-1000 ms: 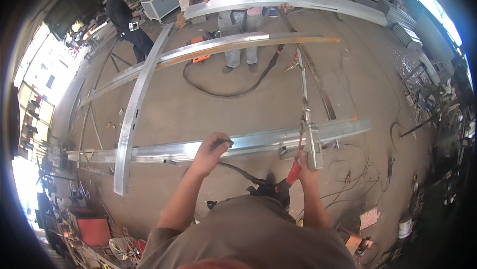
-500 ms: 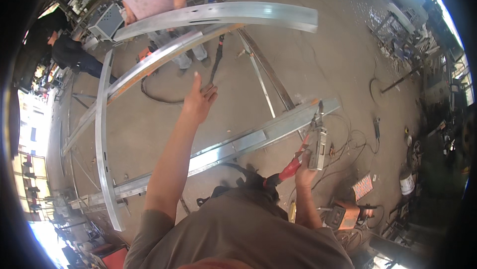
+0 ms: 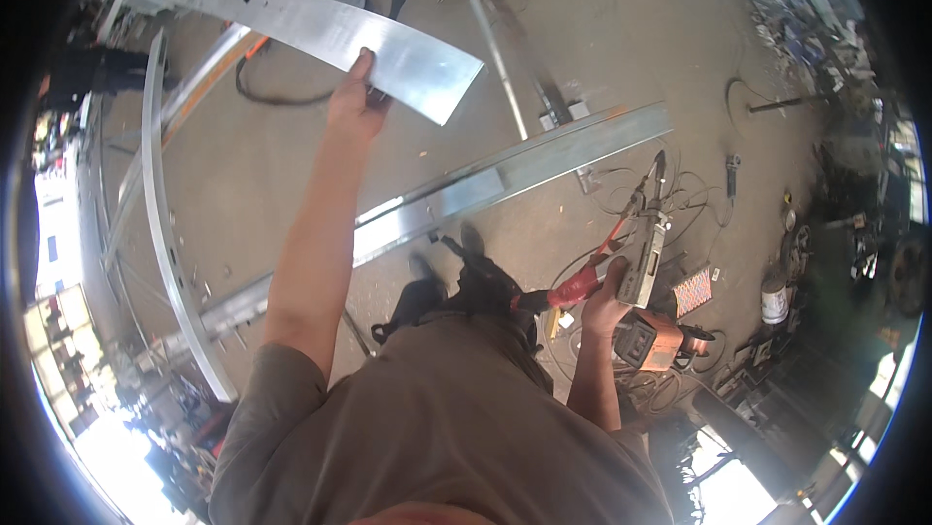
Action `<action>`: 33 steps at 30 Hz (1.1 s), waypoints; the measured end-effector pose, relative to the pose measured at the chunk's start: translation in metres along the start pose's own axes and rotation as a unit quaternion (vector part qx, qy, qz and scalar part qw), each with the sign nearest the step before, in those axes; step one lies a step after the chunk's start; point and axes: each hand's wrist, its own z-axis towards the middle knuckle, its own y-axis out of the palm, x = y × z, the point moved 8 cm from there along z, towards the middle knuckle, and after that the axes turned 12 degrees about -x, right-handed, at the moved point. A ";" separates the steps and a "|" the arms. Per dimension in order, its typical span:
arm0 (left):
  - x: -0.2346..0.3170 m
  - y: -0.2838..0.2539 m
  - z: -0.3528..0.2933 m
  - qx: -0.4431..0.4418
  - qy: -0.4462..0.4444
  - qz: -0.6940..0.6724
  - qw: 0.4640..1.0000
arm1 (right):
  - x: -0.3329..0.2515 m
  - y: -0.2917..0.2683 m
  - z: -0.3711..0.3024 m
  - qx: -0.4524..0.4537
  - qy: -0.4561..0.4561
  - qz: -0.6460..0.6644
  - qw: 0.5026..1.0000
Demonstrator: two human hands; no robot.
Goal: The person welds multiple metal frame sections using a handheld welding torch, creating bright sparks at each joint. They repeatedly position and tack weld curved and straight metal pieces into a larger frame structure.
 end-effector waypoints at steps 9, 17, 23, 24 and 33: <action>0.089 -0.236 -0.161 0.076 -0.001 0.077 0.994 | -0.002 0.077 0.021 -0.129 -0.007 -0.035 0.991; 0.123 -0.464 -0.267 0.194 -0.006 0.281 0.940 | -0.019 0.170 -0.014 -0.270 -0.008 -0.052 0.961; 0.128 -0.554 -0.312 0.200 -0.059 0.332 0.920 | -0.022 0.225 -0.071 -0.335 -0.034 -0.086 0.937; 0.129 -0.561 -0.318 0.212 -0.072 0.348 0.910 | -0.022 0.234 -0.080 -0.347 -0.032 -0.090 0.933; 0.150 -0.599 -0.356 0.274 -0.095 0.534 0.794 | -0.032 0.290 -0.154 -0.435 -0.059 -0.118 0.890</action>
